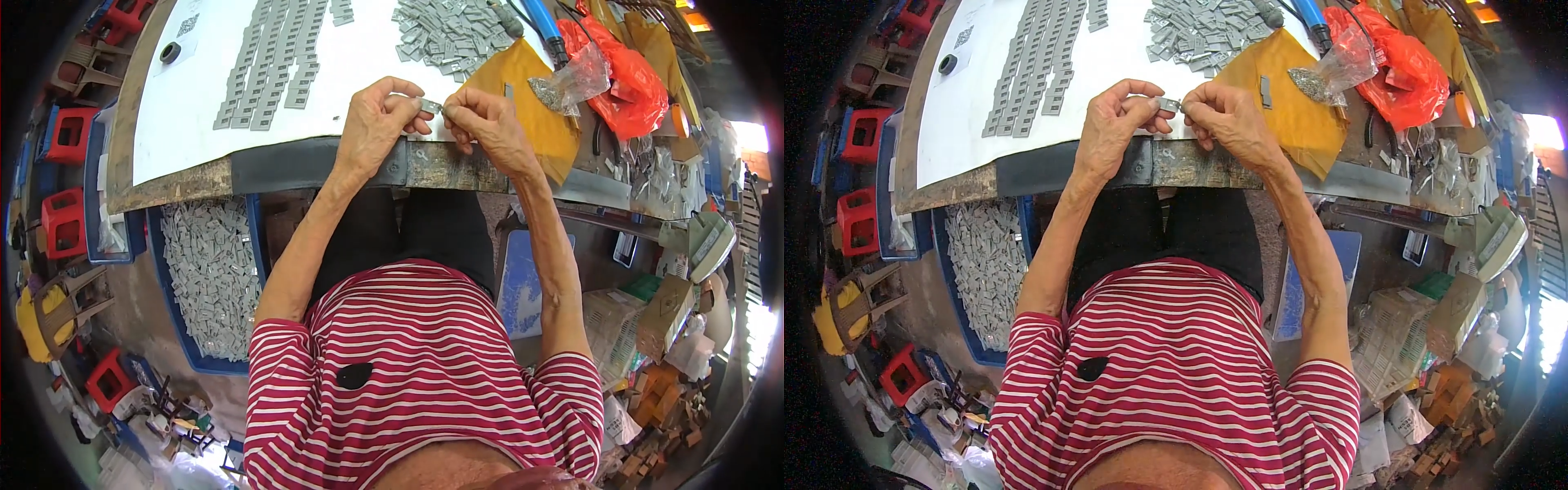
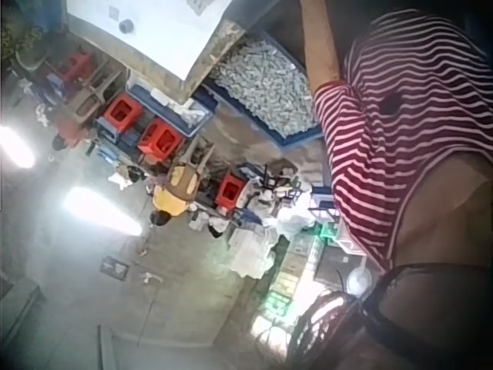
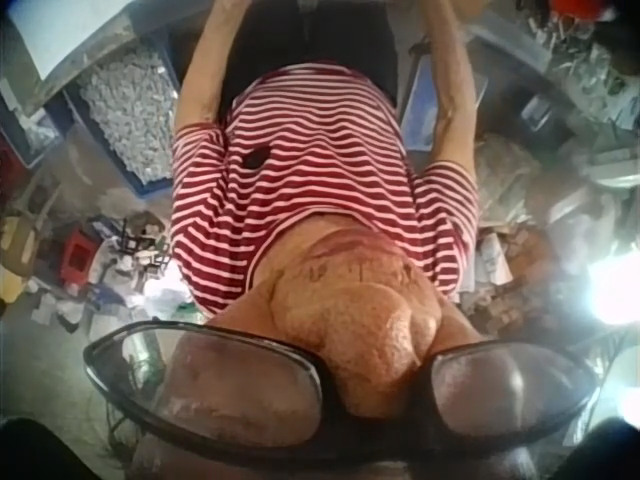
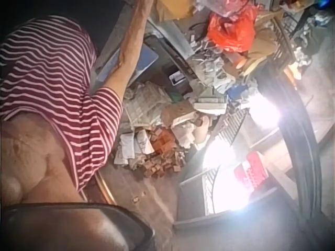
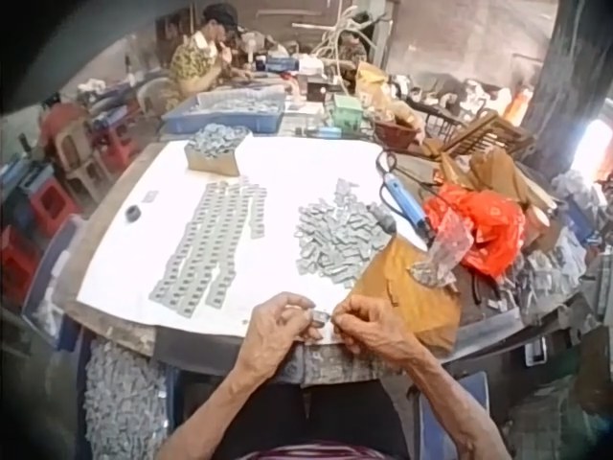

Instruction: Manually assemble small hardware components at a workbench in a workshop.

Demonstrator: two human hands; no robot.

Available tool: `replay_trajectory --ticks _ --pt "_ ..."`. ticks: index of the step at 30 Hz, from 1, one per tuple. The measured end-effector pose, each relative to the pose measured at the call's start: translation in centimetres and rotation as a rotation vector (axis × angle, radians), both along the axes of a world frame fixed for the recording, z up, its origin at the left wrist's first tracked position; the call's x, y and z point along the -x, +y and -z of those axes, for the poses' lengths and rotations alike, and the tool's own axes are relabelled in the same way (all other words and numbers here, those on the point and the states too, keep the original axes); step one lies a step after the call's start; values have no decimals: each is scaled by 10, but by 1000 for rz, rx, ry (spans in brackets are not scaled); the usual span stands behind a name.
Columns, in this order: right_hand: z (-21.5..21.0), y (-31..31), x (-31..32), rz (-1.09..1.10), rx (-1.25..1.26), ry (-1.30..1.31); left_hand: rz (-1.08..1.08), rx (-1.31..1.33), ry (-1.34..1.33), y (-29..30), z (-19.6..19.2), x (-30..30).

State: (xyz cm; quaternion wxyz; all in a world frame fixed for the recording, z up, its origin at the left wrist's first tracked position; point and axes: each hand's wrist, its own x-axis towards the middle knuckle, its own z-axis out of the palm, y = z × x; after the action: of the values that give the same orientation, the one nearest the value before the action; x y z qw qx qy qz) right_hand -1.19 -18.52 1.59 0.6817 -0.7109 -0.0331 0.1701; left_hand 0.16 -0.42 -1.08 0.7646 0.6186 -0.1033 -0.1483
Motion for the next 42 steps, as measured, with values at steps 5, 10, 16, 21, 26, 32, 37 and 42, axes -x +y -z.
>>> replay_trajectory --ticks 5,10,16,21,26,32,37,42 --pt "2 0 0 -10 65 -3 -7 -56 -15 0 -3 4" --pt "5 -4 -4 -56 32 21 -5 -125 -73 -1 -7 7" --pt "5 -4 -7 -45 -26 89 -2 -105 -70 -1 -4 7" --pt "6 -1 -7 -16 -48 98 32 20 28 1 1 5" --pt "4 1 -9 -34 -33 89 46 14 42 1 2 4" --pt "3 1 -10 -70 1 58 45 4 46 2 2 4" --pt "7 2 -7 -26 -5 -15 14 6 33 1 0 3" --pt "5 1 -9 -38 -7 7 71 6 40 3 4 0"
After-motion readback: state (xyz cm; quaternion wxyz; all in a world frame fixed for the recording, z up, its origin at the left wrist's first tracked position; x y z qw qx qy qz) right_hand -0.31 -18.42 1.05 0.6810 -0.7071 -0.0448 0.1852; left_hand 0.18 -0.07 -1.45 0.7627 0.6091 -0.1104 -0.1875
